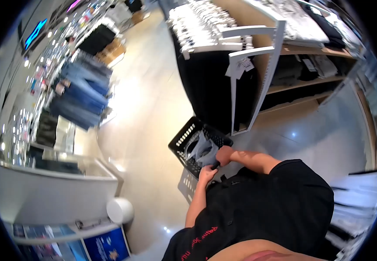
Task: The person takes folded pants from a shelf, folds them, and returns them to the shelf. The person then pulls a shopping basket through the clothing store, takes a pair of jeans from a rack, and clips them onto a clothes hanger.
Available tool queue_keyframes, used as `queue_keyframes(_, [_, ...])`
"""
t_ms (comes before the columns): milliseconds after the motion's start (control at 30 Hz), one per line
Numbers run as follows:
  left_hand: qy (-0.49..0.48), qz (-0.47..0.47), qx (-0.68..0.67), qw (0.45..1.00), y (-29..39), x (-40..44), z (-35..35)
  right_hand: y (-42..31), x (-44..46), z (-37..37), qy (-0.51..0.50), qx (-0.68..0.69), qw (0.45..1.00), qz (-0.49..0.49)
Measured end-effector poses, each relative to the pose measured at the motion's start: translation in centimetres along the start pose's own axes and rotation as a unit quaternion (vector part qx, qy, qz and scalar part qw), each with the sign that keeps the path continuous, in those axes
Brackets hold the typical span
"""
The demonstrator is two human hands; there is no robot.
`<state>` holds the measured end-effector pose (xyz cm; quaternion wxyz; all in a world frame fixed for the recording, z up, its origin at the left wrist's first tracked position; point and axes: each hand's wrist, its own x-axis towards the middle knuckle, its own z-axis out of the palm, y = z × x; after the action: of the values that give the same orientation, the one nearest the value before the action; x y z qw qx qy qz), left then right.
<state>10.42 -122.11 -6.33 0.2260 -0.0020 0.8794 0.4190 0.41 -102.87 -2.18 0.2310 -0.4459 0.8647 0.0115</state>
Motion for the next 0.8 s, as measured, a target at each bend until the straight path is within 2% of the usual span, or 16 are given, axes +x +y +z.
queue_keyframes(100, [-0.036, -0.010, 0.032, 0.999, -1.8, 0.1, -2.9, -2.4, 1.5, -0.9, 0.005, 0.032, 0.998, 0.048])
queue_keyframes(167, [-0.059, 0.015, 0.049, 0.997, -2.5, -0.3, -4.8, -3.8, 2.4, -0.9, -0.003, 0.049, 0.997, 0.065])
queue_keyframes(400, [-0.085, 0.067, 0.045, 0.993, -4.1, -0.1, -6.6, -5.4, 3.5, -1.6, -0.037, 0.070, 0.992, 0.095])
queue_keyframes(600, [-0.139, 0.053, 0.025, 0.989, -4.5, 1.5, -7.0, -4.0, 3.6, -2.0, -0.012, 0.100, 0.993, 0.061])
queue_keyframes(700, [-0.139, 0.072, 0.002, 0.988, -8.5, 3.5, -5.4, -2.9, 4.7, -0.9, 0.004, 0.105, 0.994, 0.025])
queue_keyframes(800, [-0.153, 0.039, 0.002, 0.987, -6.1, 3.8, -7.8, -1.7, 6.1, -1.9, -0.011, 0.134, 0.991, 0.010])
